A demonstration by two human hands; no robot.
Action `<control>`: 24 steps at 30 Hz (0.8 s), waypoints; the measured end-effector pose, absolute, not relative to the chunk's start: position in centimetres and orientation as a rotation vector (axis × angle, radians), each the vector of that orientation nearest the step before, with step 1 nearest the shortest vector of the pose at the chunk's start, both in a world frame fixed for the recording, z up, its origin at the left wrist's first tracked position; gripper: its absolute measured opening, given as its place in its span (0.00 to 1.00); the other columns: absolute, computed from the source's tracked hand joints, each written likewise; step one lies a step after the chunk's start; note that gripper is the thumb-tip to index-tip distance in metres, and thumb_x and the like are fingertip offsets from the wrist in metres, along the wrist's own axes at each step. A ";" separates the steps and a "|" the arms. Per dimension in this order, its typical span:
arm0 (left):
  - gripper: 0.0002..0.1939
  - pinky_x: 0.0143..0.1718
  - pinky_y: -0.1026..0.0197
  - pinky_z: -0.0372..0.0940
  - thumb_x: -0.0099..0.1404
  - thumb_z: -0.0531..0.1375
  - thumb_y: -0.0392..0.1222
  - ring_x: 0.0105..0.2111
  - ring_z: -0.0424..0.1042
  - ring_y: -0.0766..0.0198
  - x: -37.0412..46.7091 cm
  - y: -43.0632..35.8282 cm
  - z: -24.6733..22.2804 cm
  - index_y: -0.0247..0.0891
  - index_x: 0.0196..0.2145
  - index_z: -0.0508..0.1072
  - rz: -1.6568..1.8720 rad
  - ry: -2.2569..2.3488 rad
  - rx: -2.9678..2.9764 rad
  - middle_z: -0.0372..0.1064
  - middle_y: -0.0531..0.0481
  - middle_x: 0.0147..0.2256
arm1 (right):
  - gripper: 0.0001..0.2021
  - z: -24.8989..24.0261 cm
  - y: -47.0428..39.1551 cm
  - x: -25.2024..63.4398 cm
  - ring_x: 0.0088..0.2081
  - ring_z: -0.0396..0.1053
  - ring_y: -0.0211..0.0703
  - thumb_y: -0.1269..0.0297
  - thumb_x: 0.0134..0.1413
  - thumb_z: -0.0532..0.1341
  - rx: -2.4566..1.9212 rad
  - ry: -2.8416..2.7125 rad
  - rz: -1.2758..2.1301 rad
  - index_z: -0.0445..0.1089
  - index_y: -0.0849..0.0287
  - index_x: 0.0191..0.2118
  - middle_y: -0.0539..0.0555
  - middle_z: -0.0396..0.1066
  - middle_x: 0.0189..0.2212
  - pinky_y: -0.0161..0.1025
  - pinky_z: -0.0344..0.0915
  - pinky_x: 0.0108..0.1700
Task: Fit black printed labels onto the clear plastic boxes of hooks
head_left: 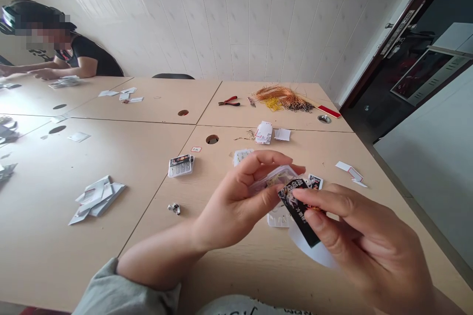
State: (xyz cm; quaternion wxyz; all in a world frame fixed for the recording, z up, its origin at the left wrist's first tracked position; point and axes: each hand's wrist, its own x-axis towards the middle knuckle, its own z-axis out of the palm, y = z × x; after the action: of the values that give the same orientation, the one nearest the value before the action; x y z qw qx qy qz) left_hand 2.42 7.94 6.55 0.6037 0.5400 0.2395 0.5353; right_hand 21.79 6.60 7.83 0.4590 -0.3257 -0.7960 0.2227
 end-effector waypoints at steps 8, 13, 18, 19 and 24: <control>0.22 0.54 0.67 0.67 0.71 0.54 0.29 0.56 0.73 0.63 1.9 7.5 7.1 0.46 0.57 0.76 1.079 0.463 1.085 0.77 0.52 0.54 | 0.12 8.2 6.2 21.5 0.36 0.78 0.30 0.74 0.63 0.60 -0.829 -2.024 0.367 0.74 0.56 0.49 0.48 0.80 0.35 0.21 0.72 0.41; 0.22 0.56 0.63 0.67 0.71 0.55 0.30 0.57 0.72 0.59 1.8 7.3 7.4 0.46 0.57 0.76 1.058 0.478 1.119 0.77 0.52 0.54 | 0.12 8.5 5.7 21.6 0.41 0.79 0.31 0.73 0.64 0.61 -0.905 -2.069 0.270 0.75 0.56 0.50 0.48 0.82 0.41 0.22 0.72 0.47; 0.25 0.57 0.62 0.68 0.69 0.57 0.25 0.59 0.72 0.59 1.8 7.2 7.8 0.49 0.57 0.76 1.020 0.484 1.097 0.76 0.52 0.57 | 0.12 8.5 5.6 21.8 0.44 0.79 0.32 0.72 0.65 0.61 -0.934 -2.092 0.227 0.74 0.56 0.51 0.49 0.82 0.43 0.22 0.73 0.48; 0.26 0.57 0.63 0.68 0.69 0.57 0.24 0.59 0.72 0.60 1.7 7.2 7.9 0.49 0.57 0.76 1.009 0.488 1.095 0.75 0.52 0.57 | 0.12 8.5 5.6 21.9 0.44 0.79 0.32 0.72 0.65 0.61 -0.940 -2.096 0.221 0.74 0.56 0.51 0.49 0.82 0.43 0.22 0.72 0.49; 0.30 0.54 0.63 0.70 0.66 0.57 0.23 0.60 0.71 0.58 1.3 6.9 8.2 0.50 0.60 0.73 0.981 0.526 1.167 0.74 0.51 0.58 | 0.12 8.3 5.7 22.0 0.44 0.79 0.31 0.72 0.64 0.61 -0.930 -2.108 0.210 0.74 0.57 0.52 0.49 0.82 0.43 0.21 0.72 0.49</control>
State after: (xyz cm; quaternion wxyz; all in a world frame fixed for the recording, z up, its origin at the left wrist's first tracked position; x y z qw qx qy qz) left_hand 1.33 6.94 8.21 0.6922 0.5224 0.2353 0.4389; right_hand 21.97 5.73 8.35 0.4024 -0.3679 -0.8341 0.0832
